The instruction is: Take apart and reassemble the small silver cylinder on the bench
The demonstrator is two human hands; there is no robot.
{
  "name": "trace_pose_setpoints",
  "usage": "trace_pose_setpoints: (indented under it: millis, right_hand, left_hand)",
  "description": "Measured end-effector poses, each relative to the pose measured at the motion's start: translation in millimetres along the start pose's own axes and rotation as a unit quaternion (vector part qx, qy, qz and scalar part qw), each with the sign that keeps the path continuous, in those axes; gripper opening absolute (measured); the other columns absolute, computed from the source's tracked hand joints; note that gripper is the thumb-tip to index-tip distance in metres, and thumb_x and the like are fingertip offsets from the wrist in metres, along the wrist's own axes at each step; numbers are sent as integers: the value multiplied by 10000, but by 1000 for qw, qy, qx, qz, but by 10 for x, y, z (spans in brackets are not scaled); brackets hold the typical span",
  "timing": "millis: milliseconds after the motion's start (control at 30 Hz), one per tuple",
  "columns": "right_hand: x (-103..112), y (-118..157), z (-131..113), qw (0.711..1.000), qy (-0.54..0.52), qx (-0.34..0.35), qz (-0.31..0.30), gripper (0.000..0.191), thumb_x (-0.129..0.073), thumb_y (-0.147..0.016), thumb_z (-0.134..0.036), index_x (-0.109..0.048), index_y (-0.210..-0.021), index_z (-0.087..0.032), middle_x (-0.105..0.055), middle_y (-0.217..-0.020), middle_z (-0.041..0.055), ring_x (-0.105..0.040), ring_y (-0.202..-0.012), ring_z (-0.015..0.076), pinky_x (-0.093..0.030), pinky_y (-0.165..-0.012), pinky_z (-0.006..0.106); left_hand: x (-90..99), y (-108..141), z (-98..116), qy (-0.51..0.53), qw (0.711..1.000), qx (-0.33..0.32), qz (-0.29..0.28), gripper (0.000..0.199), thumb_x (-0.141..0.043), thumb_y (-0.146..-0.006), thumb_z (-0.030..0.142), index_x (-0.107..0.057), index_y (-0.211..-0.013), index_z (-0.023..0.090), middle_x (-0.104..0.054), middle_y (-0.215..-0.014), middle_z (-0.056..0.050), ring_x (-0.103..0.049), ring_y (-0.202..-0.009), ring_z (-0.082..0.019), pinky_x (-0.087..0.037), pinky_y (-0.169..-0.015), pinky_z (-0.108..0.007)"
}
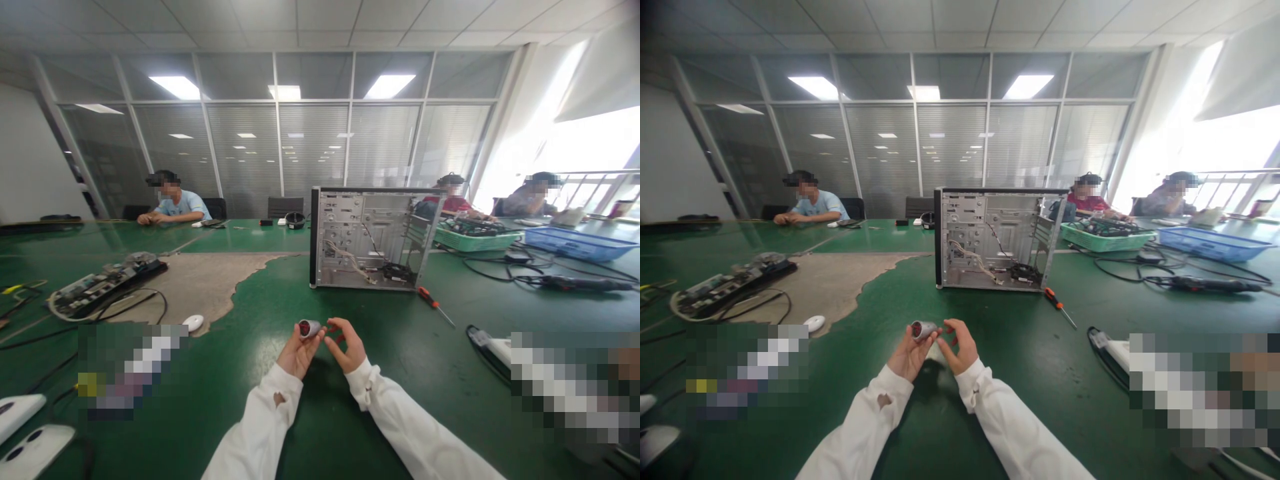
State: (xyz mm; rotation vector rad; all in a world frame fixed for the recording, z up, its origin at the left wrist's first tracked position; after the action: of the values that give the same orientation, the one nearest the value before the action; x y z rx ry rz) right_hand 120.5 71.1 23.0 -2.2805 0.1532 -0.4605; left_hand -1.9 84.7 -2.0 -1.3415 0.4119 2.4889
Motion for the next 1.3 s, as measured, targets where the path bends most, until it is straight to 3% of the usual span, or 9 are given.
trace_pose_setpoints:
  millis: [200, 433, 667, 800, 967, 1033, 1200, 1300]
  right_hand:
    - [-7, -2, 95, 999, 1, -37, 2, 296, -466, -730, -248, -461, -1020, -189, -504, -932, 67, -522, -765, 140, -467, -551, 230]
    - [-51, 22, 219, 998, -10, -64, 19, 289, -478, -706, -258, -477, -987, -192, -514, -924, 63, -526, -735, 132, -456, -517, 213]
    - [-89, 29, 174, 998, -19, -61, -19, 252, -475, -702, -246, -499, -944, -179, -566, -814, 46, -541, -671, 122, -447, -521, 216]
    - [-87, 32, 172, 996, -12, -84, -39, 224, -469, -715, -270, -517, -915, -182, -592, -739, 26, -543, -622, 114, -445, -542, 220]
    - [-104, 49, 230, 991, -30, -121, -54, 246, -460, -728, -320, -524, -914, -173, -599, -737, 30, -550, -622, 116, -443, -532, 216]
    - [-123, 57, 249, 988, -38, -132, -67, 253, -472, -718, -325, -522, -917, -176, -596, -724, 23, -544, -606, 113, -445, -520, 215]
    - [-144, 57, 226, 983, -41, -143, -108, 296, -543, -660, -284, -506, -937, -186, -590, -751, 23, -559, -660, 134, -459, -507, 223]
    - [-139, 46, 194, 982, -43, -139, -122, 330, -556, -635, -230, -492, -956, -192, -593, -807, 29, -564, -723, 148, -470, -520, 226]
  left_hand:
    - [9, -14, -49, 9, 998, 42, 43, 522, -412, -759, 452, -543, -846, -45, -628, -770, -183, -620, -723, -163, -516, -660, -177]
    - [32, -30, -73, 2, 997, 46, 64, 550, -404, -724, 526, -552, -830, 7, -626, -791, -167, -614, -720, -168, -515, -660, -238]
    - [175, -101, -28, -119, 984, -60, 121, 350, -596, -642, 410, -554, -783, 92, -634, -741, -107, -613, -698, -159, -493, -637, -238]
    - [234, -129, 46, -285, 933, -159, 152, 395, -698, -521, 341, -544, -799, 107, -625, -772, -86, -598, -678, -152, -484, -644, -253]
    - [129, -7, 194, -536, 775, -290, 169, 586, -714, -454, 302, -495, -972, 136, -556, -906, -88, -568, -705, -179, -471, -669, -320]
    - [53, 49, 214, -579, 737, -315, 148, 579, -697, -469, 280, -492, -995, 152, -518, -977, -98, -548, -786, -204, -456, -709, -331]
    - [-121, 130, 187, -587, 727, -351, 53, 558, -642, -509, 144, -480, -1044, 155, -450, -1094, -123, -404, -1056, -253, -313, -923, -344]
    - [-167, 135, 156, -580, 742, -337, 18, 528, -595, -528, 83, -496, -1041, 161, -429, -1140, -121, -337, -1121, -251, -213, -988, -354]
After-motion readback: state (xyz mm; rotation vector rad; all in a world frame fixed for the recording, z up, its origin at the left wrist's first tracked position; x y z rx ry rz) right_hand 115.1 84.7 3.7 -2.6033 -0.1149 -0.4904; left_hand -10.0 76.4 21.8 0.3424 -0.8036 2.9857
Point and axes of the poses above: each hand's wrist, its own y-axis away from the middle knuckle, its own x-axis out of the back of the hand, z = x × y, the point moved 5 cm from there along -y, towards the middle knuckle
